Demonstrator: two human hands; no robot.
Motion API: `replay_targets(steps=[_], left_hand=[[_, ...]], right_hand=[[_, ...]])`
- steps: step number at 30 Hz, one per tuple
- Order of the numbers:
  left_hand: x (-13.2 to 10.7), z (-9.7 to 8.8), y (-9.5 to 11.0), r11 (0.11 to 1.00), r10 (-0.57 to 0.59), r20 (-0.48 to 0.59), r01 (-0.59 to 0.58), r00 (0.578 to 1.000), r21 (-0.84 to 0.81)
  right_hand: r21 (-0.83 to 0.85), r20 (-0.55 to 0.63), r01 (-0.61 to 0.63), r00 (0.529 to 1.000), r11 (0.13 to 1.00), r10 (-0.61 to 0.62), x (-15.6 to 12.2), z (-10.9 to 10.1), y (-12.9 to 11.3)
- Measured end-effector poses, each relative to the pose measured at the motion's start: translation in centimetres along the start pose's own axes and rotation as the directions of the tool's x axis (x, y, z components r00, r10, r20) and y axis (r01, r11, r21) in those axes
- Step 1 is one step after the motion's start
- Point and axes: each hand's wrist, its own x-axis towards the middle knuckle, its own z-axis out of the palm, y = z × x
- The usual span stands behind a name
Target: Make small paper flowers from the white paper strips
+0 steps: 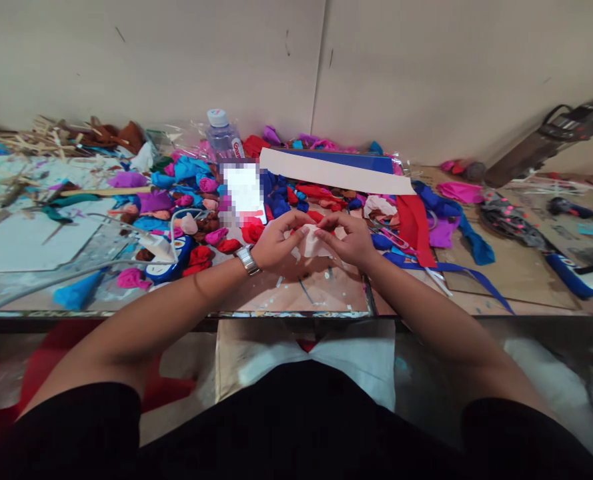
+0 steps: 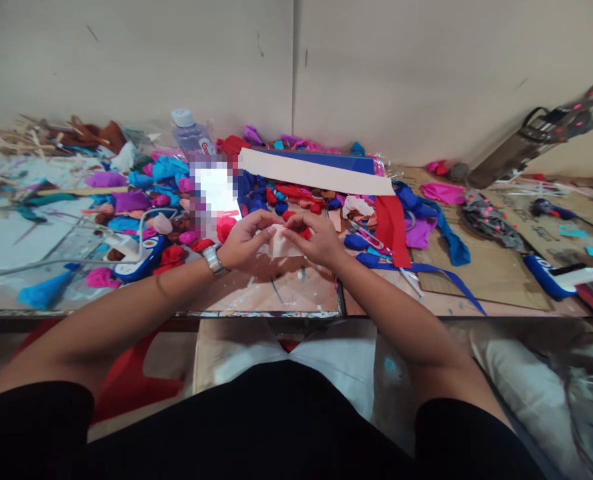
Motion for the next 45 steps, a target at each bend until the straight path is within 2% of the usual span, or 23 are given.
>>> replay_targets(steps=[4, 10, 16, 24, 34, 40, 45], left_hand=[[0.07, 0.02, -0.13, 0.999, -0.014, -0.013, 0.013, 1.000, -0.042], [0.06, -0.01, -0.23, 0.999, 0.039, 0.004, -0.039, 0.999, 0.003], [-0.02, 0.22, 0.03, 0.993, 0.052, -0.011, -0.051, 0.999, 0.105], [0.32, 0.24, -0.45, 0.995, -0.025, -0.022, 0.022, 0.999, -0.100], [0.22, 0.18, -0.22, 0.995, -0.023, 0.007, 0.024, 1.000, -0.102], [0.19, 0.05, -0.34, 0.993, -0.012, 0.063, 0.019, 0.998, -0.114], [0.07, 0.07, -0.21, 0.991, 0.051, 0.110, -0.037, 0.993, -0.126]], right_hand=[[0.032, 0.021, 0.039, 0.999, 0.999, -0.039, 0.08, -0.03, -0.37], [-0.013, 0.007, 0.018, 1.000, 1.000, -0.018, 0.03, 0.05, -0.20], [0.021, 0.018, -0.005, 1.000, 1.000, 0.005, 0.04, 0.31, -0.49], [0.055, 0.032, 0.011, 0.999, 0.998, -0.012, -0.15, 0.27, -0.02], [-0.022, 0.024, 0.017, 1.000, 1.000, -0.017, -0.11, 0.16, 0.28], [-0.042, 0.035, 0.021, 0.999, 0.999, -0.020, -0.03, 0.15, 0.22], [-0.015, 0.020, 0.035, 0.999, 0.999, -0.035, 0.01, 0.17, 0.04]])
